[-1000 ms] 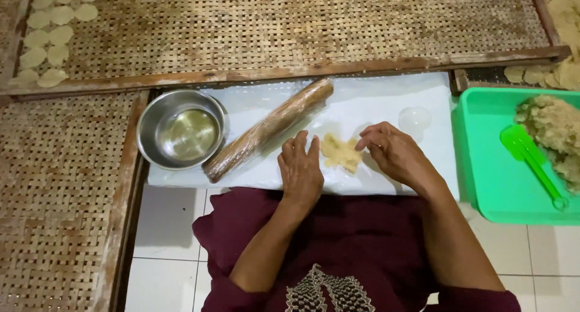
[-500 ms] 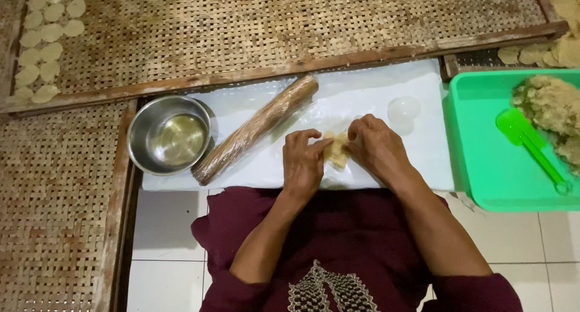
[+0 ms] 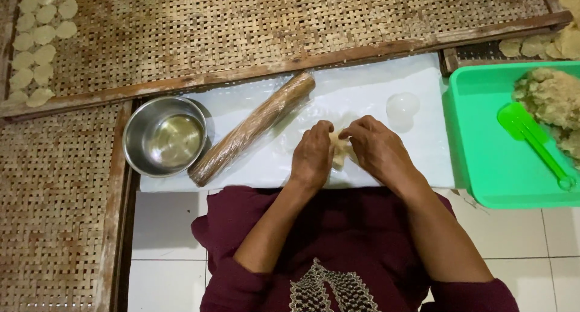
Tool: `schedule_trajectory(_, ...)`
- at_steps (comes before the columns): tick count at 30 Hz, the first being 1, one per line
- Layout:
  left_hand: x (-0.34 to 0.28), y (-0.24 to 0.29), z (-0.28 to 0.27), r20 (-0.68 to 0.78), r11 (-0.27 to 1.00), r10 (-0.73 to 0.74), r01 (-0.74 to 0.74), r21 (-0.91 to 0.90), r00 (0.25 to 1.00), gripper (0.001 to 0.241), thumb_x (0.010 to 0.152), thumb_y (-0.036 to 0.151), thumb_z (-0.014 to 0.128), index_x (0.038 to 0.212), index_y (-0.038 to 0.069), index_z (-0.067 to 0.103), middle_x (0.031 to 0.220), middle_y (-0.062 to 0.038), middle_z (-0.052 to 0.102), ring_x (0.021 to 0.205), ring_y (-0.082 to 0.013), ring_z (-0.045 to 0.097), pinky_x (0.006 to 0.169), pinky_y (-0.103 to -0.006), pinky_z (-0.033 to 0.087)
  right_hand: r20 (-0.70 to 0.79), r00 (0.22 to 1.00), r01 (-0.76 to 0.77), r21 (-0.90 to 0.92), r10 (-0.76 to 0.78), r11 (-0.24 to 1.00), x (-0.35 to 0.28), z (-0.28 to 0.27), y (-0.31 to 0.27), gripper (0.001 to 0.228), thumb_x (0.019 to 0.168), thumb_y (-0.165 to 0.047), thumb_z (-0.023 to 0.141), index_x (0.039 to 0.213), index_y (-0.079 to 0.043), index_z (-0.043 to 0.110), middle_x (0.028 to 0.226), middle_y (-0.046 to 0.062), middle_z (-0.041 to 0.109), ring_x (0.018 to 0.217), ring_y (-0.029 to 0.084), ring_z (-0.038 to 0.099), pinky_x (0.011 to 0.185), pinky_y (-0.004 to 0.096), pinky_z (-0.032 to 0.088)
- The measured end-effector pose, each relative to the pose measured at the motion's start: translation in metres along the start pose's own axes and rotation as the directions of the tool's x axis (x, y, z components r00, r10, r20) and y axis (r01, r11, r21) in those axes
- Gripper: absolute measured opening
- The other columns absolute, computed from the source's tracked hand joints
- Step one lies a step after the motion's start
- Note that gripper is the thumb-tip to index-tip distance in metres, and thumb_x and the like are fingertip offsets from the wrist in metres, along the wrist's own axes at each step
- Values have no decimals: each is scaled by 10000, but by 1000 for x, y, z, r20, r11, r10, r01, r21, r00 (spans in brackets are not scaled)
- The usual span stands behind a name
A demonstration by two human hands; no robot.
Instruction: Flattening dough with a rolling pin and cutting out small circular pieces to place on a drying rack.
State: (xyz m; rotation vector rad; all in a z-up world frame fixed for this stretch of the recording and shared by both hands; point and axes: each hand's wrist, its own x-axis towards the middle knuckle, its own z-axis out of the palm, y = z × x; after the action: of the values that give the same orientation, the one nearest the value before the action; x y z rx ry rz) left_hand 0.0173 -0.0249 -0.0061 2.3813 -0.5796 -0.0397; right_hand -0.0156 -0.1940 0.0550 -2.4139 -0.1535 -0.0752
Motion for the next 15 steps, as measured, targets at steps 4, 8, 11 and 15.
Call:
schedule_trajectory(4, -1, 9, -12, 2, 998, -21, 21, -54, 1000, 500, 882, 20, 686, 1319, 62, 448, 1022, -171, 663, 977, -345, 645, 828, -474, 545, -60, 996, 62, 1, -62, 998, 0, 6, 9, 235, 905, 6, 663, 1088, -115, 747, 1122, 86, 690, 972, 279, 701, 806, 391, 587)
schedule_trajectory(8, 1, 16, -22, 47, 996, -63, 66, -54, 997, 505, 915, 25, 660, 1365, 84, 439, 945, -147, 677, 886, -329, 680, 786, -466, 566, -63, 996, 58, 4, -57, 998, 1, 4, 6, 209, 857, -29, 719, 1039, -129, 743, 1126, 68, 689, 984, 281, 706, 808, 401, 590)
schedule_trajectory(11, 4, 17, -28, 90, 989, -105, 113, -92, 990, 485, 953, 31, 626, 1384, 84, 410, 949, -148, 682, 834, -334, 705, 718, -454, 586, 6, 997, -70, -21, 71, 997, 5, -2, -6, 314, 822, -95, 776, 1126, -127, 706, 1209, 73, 645, 951, 283, 701, 777, 422, 580)
schedule_trajectory(15, 3, 14, -27, 89, 987, -107, 116, -112, 990, 497, 938, 10, 621, 1381, 88, 410, 992, -171, 695, 838, -340, 721, 713, -452, 597, 37, 999, -37, -35, 38, 999, 3, 9, 2, 359, 848, -114, 759, 1198, -154, 686, 1295, 82, 603, 1091, 297, 658, 875, 428, 567)
